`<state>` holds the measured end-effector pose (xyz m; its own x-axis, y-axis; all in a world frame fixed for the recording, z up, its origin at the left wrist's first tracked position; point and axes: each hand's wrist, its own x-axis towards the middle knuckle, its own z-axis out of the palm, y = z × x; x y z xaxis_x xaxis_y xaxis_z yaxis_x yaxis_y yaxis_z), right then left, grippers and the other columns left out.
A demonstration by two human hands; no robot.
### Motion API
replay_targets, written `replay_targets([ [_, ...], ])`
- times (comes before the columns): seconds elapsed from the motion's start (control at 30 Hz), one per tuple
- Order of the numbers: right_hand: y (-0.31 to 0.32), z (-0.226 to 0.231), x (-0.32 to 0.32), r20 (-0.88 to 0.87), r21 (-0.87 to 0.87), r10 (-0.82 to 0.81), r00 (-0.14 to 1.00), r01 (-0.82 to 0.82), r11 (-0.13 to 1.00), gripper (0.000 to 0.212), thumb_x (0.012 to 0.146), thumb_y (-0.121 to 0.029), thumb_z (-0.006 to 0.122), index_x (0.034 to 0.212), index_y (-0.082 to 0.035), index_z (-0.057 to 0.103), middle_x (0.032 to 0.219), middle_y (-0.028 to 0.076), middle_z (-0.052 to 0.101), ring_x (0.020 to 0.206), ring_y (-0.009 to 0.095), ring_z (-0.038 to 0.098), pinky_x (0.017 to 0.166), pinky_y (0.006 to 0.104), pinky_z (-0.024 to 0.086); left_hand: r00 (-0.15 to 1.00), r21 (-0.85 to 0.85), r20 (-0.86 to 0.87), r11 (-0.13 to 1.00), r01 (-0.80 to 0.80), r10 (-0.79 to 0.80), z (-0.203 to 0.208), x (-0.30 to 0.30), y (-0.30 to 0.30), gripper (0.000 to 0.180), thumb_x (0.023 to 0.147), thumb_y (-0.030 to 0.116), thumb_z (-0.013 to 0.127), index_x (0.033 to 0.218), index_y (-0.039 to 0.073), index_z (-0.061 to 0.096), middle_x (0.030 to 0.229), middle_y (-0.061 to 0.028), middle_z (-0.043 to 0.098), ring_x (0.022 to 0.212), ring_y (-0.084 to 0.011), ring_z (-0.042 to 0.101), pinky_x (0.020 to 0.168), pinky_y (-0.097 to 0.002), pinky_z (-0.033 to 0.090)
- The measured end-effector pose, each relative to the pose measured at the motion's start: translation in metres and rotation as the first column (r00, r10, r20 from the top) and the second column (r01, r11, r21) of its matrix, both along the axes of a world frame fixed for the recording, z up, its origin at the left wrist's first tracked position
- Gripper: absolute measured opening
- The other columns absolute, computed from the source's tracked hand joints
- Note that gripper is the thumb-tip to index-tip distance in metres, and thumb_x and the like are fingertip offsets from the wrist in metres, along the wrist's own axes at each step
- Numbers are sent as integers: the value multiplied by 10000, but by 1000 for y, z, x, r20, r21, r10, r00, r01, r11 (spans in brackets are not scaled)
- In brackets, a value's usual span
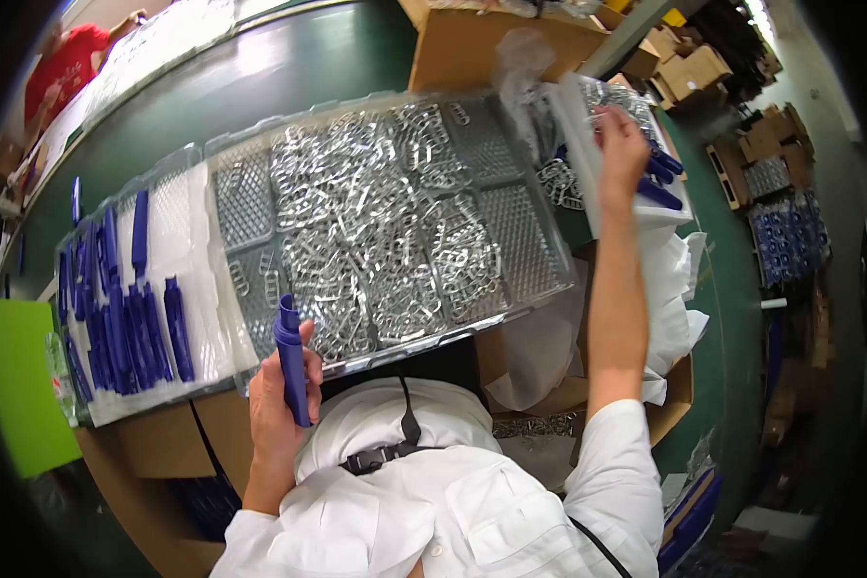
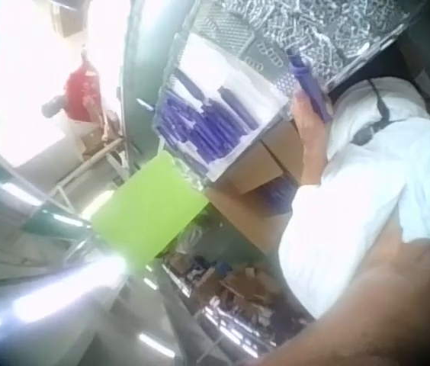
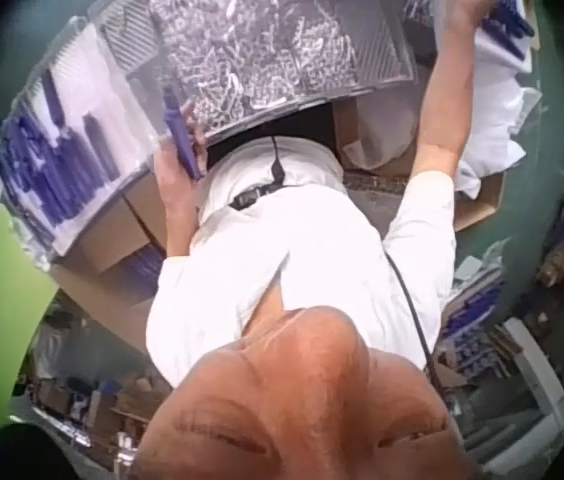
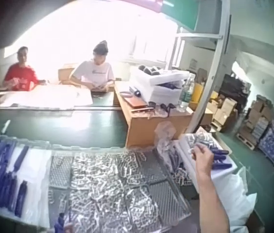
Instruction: The person assembles internal metal clips and components into blue plastic housings by hand at a factory workstation.
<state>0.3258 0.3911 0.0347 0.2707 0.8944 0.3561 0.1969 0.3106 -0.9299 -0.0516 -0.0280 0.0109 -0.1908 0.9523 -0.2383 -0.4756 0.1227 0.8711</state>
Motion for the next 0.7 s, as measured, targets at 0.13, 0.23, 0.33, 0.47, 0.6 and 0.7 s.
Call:
replay_targets([
  [0.13,89,7,160,861,65,-228,455,346,936,456,973,-337,621,1216,38,711,1124,260,742,999,426,722,916,469,529,989,197,-144,979,50,-22,-19,-25,7,880,1049,627,453,1605,-29,266,1009,-128,612,482,-30,488,390,-165,370],
  [0.23,30,25,29,744,67,-141,653,137,988,387,959,-226,679,1261,16,699,1129,225,751,1037,326,729,918,383,542,933,200,-327,976,-90,153,-19,-20,-18,854,1049,599,486,1587,-33,287,1044,-146,608,485,-30,494,388,-169,383],
  [0.33,-112,24,-93,457,-184,425,782,-384,905,207,955,-51,712,1153,-8,752,1026,75,778,908,97,694,814,254,544,912,129,-310,962,-240,269,-19,-21,-29,819,1047,579,508,1551,-40,329,1045,-140,597,488,-42,503,398,-187,430],
  [0.47,-200,-18,-166,761,-112,487,429,-653,749,159,830,-90,793,986,-76,767,1010,60,720,940,291,694,807,379,577,979,82,80,978,-193,186,-21,-31,-27,827,1053,599,473,1527,-67,352,944,-98,596,615,-111,589,523,-256,529],
  [0.6,-225,-41,-187,849,-164,449,279,-669,725,188,817,-42,782,999,-76,746,1050,64,697,973,275,677,805,387,568,990,47,131,998,-50,43,-27,-39,-28,769,1093,594,334,1554,-19,378,951,-127,656,706,-123,611,593,-263,530],
  [0.7,-225,-42,-186,874,-150,411,260,-661,735,174,811,-42,783,973,-78,729,1065,60,691,969,277,674,807,390,570,969,81,248,997,2,-22,-30,-38,-27,693,1113,544,331,1550,10,397,983,-138,664,646,-126,625,568,-244,514],
])
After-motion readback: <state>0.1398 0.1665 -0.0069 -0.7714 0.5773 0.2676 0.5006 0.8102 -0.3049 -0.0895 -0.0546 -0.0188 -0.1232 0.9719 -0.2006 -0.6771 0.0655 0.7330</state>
